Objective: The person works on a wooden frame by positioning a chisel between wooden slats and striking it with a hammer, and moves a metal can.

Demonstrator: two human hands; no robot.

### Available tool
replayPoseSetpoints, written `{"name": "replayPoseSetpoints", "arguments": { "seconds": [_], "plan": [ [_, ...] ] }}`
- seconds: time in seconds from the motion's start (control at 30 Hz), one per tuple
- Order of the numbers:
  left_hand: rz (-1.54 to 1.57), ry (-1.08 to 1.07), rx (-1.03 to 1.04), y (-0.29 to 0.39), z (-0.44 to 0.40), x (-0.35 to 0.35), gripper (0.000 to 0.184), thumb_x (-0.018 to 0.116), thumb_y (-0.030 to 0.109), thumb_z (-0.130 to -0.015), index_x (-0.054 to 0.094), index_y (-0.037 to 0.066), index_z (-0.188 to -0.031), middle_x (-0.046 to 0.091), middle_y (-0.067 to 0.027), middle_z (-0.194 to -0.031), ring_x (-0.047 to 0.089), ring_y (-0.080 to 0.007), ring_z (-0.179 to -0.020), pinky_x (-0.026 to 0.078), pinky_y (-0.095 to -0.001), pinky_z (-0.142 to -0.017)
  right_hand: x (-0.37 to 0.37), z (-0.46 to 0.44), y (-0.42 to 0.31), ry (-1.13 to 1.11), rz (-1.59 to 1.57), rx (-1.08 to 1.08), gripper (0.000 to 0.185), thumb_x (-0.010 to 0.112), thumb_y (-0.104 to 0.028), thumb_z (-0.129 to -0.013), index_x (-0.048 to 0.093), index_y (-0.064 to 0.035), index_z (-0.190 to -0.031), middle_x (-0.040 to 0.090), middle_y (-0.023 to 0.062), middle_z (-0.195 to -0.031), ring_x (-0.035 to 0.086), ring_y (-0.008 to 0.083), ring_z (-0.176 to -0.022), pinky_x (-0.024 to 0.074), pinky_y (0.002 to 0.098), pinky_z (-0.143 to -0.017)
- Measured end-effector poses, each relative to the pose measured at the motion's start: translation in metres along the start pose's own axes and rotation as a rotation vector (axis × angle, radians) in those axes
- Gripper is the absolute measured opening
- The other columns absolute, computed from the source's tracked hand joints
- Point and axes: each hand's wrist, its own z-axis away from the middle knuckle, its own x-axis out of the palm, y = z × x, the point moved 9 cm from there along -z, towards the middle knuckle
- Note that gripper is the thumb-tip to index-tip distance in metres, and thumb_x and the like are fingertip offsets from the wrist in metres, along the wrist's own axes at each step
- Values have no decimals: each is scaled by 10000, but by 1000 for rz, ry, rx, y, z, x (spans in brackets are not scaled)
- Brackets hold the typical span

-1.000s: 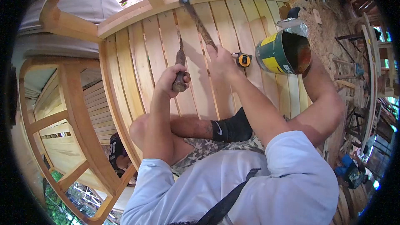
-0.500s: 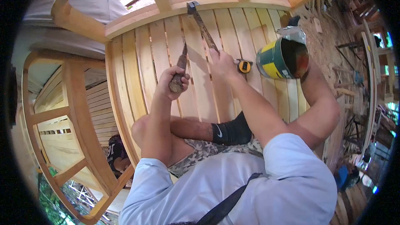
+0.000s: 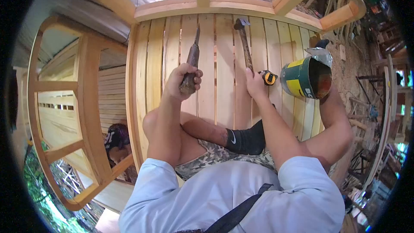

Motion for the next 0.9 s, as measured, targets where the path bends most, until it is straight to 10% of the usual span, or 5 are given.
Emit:
{"name": "replayPoseSetpoints", "arguments": {
  "seconds": [0.1,0.9],
  "plan": [
    [104,-16,-45,1,-9,-16,238,584,125,-848,450,84,-1040,586,-78,-823,564,-131,-602,480,-281,-498,-3,20,3,-8,-157,35,451,481,-470,-1011,483,-89,-769,483,8,-587,452,127,-396,347,301,-371],
    [-276,121,-114,-8,-33,-25,114,578,113,-829,480,60,-849,580,-76,-681,576,-174,-554,519,-344,-536,-3,37,-14,-102,-290,203,434,475,-468,-1018,493,-91,-804,473,2,-571,457,112,-403,374,282,-367]
  ]
}}
